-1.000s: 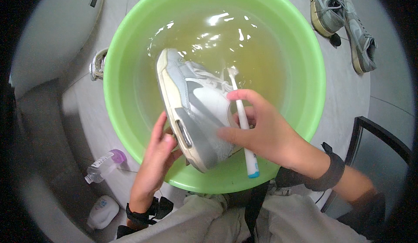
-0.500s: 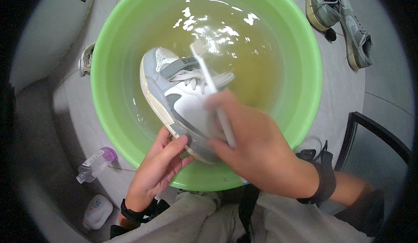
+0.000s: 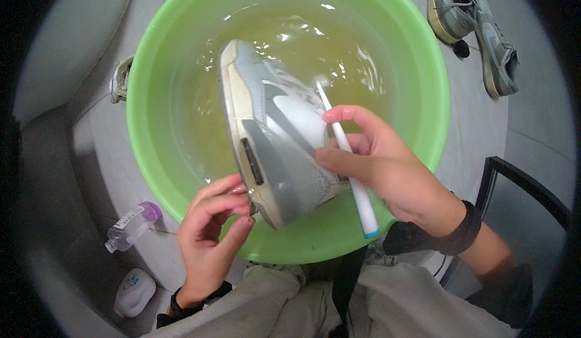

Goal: The person scrubs the sole of a shoe with a toothbrush in a basin of water and pours cleaning liquid onto the sole.

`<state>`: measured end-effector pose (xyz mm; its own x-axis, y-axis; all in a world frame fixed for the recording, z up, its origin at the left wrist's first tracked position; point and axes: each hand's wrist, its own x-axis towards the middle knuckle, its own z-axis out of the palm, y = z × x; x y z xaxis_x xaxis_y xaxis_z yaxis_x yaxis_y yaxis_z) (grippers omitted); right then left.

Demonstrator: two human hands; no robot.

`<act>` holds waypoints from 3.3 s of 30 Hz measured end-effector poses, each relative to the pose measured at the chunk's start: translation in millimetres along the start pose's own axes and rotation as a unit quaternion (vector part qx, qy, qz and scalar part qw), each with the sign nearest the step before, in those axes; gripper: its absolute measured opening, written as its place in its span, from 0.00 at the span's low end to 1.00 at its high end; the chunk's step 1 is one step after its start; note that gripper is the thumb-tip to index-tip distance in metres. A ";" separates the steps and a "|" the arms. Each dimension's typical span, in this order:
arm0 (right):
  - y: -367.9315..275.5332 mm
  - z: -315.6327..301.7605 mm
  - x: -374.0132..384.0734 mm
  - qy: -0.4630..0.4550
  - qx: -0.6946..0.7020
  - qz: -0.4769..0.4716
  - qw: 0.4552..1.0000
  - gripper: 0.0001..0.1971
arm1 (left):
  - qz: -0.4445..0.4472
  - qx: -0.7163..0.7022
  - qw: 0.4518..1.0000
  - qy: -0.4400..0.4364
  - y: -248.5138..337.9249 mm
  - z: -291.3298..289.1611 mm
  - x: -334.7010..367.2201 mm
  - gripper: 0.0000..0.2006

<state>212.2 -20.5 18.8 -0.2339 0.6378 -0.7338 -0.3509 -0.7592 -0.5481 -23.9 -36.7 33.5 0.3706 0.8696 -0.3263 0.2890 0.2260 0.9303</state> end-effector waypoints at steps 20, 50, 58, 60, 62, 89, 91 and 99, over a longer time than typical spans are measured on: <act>25.5 34.0 0.6 -0.065 0.135 0.131 0.980 0.21 | 0.186 0.264 0.940 0.112 4.1 19.4 21.1 0.33; -8.2 -21.1 -13.2 -0.068 0.058 -0.002 0.996 0.29 | -0.155 0.299 0.941 0.024 114.2 -45.2 38.8 0.45; -16.2 -40.0 -14.2 -0.100 0.169 -0.010 0.980 0.26 | -0.155 0.319 0.935 0.020 160.7 -45.5 58.6 0.43; -20.4 -40.7 -15.8 -0.088 0.199 -0.019 0.976 0.25 | -0.150 0.307 0.940 0.025 160.1 -48.6 54.8 0.42; -24.6 -38.3 -15.0 -0.079 0.227 -0.029 0.970 0.24 | -0.169 0.238 0.955 0.062 157.1 -50.7 49.2 0.35; -81.7 -24.9 -38.4 -0.087 -0.040 -0.092 0.991 0.30 | -0.105 0.203 0.974 0.012 82.7 -70.5 57.6 0.32; -92.0 -18.3 -36.8 -0.082 -0.214 -0.062 0.971 0.33 | -0.087 0.254 0.963 -0.018 72.4 -63.9 54.0 0.35; -140.4 28.2 -8.1 -0.095 -0.456 0.008 0.885 0.10 | 0.059 0.299 0.951 -0.045 24.7 -32.8 34.2 0.48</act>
<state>237.8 84.6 113.0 -0.4107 0.5703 -0.7114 0.5119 -0.5014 -0.6975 -33.0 13.0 50.9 0.4984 0.8258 -0.2638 0.6815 -0.1851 0.7080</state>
